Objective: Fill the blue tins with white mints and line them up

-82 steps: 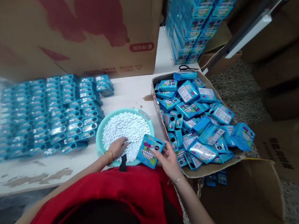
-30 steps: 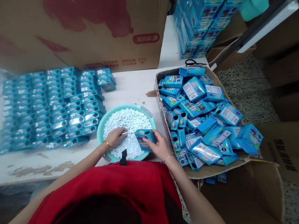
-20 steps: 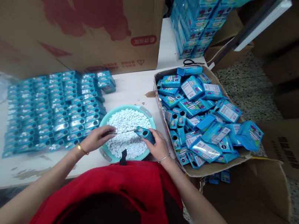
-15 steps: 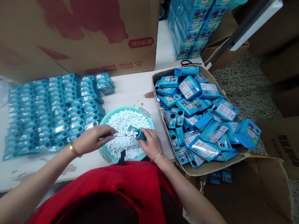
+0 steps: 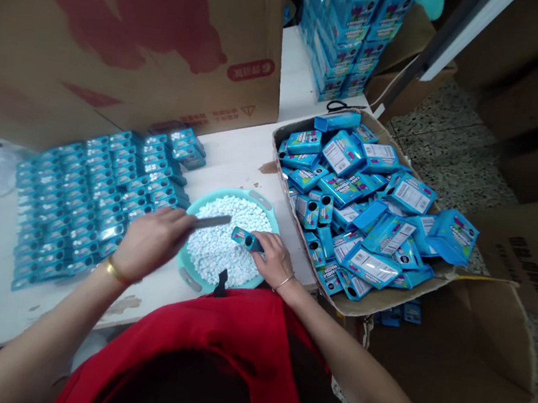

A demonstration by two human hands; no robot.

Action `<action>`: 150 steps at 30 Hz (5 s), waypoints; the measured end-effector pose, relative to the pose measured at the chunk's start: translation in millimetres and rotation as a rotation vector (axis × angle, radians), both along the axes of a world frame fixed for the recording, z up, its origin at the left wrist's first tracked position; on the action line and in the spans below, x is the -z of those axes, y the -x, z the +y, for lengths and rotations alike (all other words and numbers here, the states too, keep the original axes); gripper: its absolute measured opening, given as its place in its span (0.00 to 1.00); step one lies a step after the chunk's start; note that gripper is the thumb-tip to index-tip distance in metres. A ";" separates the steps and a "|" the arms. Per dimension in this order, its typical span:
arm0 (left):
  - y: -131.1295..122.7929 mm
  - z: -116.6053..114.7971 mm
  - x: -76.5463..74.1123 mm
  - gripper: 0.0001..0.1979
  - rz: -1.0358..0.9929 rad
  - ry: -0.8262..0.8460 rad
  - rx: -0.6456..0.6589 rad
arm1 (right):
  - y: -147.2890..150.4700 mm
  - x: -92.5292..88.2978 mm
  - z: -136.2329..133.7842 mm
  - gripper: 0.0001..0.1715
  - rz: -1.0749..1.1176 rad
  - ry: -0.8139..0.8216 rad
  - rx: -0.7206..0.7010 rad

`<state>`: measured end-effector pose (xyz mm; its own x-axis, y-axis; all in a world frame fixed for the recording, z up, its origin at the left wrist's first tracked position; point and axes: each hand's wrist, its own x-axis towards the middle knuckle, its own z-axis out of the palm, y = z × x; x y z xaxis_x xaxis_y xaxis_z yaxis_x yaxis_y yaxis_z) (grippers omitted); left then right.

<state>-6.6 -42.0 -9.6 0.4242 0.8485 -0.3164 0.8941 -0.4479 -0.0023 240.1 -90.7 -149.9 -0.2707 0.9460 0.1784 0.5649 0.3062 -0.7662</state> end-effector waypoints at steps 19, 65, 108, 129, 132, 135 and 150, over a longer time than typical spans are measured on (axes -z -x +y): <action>14.5 -18.1 185.1 0.13 -0.479 0.239 -0.306 | -19.4 1.7 0.5 0.22 0.121 0.119 0.231; 18.8 -38.2 165.2 0.16 -0.574 0.342 -0.334 | -24.6 -4.3 11.9 0.21 0.060 0.023 0.231; 6.0 -40.5 172.4 0.16 -0.638 0.348 -0.373 | -22.2 -6.3 9.4 0.20 0.103 0.060 0.289; -37.9 -15.0 -52.8 0.11 -0.002 -0.017 0.206 | 10.8 -3.3 8.9 0.22 0.103 -0.066 0.032; -22.2 -4.5 -41.4 0.13 -0.174 -0.030 0.152 | 10.1 -7.4 8.9 0.20 0.132 -0.051 0.045; -17.2 8.9 -7.9 0.29 -0.397 0.003 0.156 | 11.8 -14.2 8.3 0.19 0.159 -0.016 0.045; 22.2 107.3 63.0 0.10 -0.326 -0.136 -0.101 | -145.0 -34.9 122.6 0.38 -0.762 -0.266 -0.197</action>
<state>-28.8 65.3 -72.7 0.3960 0.9163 -0.0597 0.8974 -0.3723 0.2368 385.1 31.9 -114.9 -0.5640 0.8209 0.0899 0.8171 0.5705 -0.0831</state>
